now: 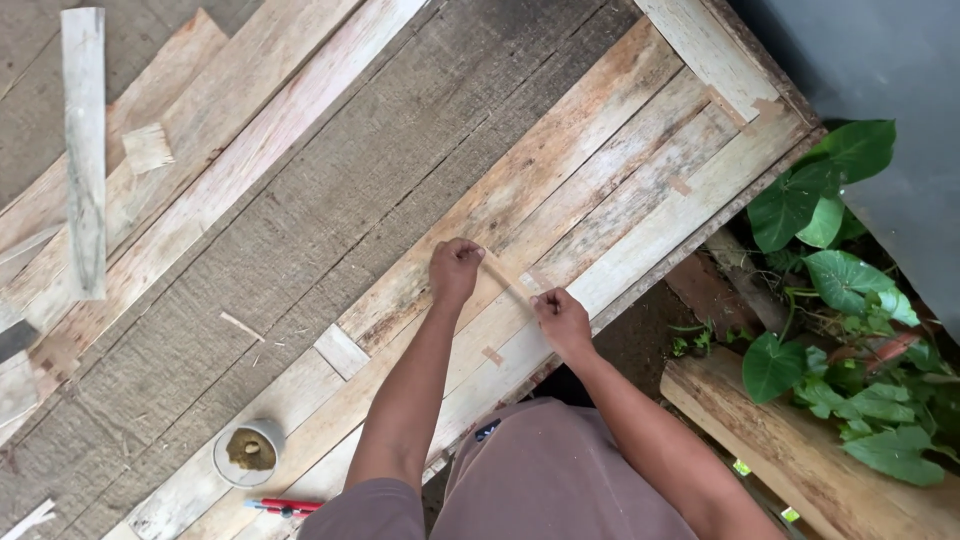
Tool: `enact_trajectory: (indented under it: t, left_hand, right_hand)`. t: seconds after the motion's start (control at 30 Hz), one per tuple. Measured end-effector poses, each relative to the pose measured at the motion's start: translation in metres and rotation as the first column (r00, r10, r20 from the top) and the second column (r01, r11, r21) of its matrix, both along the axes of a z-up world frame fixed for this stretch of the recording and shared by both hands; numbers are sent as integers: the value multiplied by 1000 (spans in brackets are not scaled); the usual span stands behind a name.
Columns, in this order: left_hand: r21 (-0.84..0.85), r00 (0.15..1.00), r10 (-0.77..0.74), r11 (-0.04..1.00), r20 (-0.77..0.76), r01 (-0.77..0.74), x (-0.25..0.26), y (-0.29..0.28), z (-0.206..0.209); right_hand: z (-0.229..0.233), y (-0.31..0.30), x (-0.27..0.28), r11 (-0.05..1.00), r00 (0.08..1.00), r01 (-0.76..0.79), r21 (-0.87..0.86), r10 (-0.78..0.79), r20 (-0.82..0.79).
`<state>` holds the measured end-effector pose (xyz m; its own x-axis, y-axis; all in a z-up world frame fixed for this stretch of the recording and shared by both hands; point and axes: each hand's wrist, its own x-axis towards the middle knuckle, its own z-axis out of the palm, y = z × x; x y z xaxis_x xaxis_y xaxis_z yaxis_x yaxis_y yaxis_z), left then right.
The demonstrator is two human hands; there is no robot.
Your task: The person uses a utility knife to cut and trim wooden planks on a workbench. They repeatedly position the planks, score the wood, and break off sections, then place the cut pieces into a small container.
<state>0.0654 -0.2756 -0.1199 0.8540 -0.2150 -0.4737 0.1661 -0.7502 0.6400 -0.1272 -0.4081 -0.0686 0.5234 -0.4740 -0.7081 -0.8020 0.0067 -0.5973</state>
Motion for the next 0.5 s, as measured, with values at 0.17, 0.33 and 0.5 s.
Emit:
enact_trajectory:
  t: [0.17,0.33,0.5]
  left_hand:
    - [106,994,-98,990,49,92,6,-7,-2]
    - [224,991,-129,968,44,116,5,-14,2]
    - [211,993,-96,974,69,79,0,-17,5]
  right_hand:
    - [-19,6,12,996,995,92,-13,-92,-34]
    - [-21,10,15,995,991,100,-28,-102,-88]
    - [7,9,28,996,985,43,-74,-55,-165]
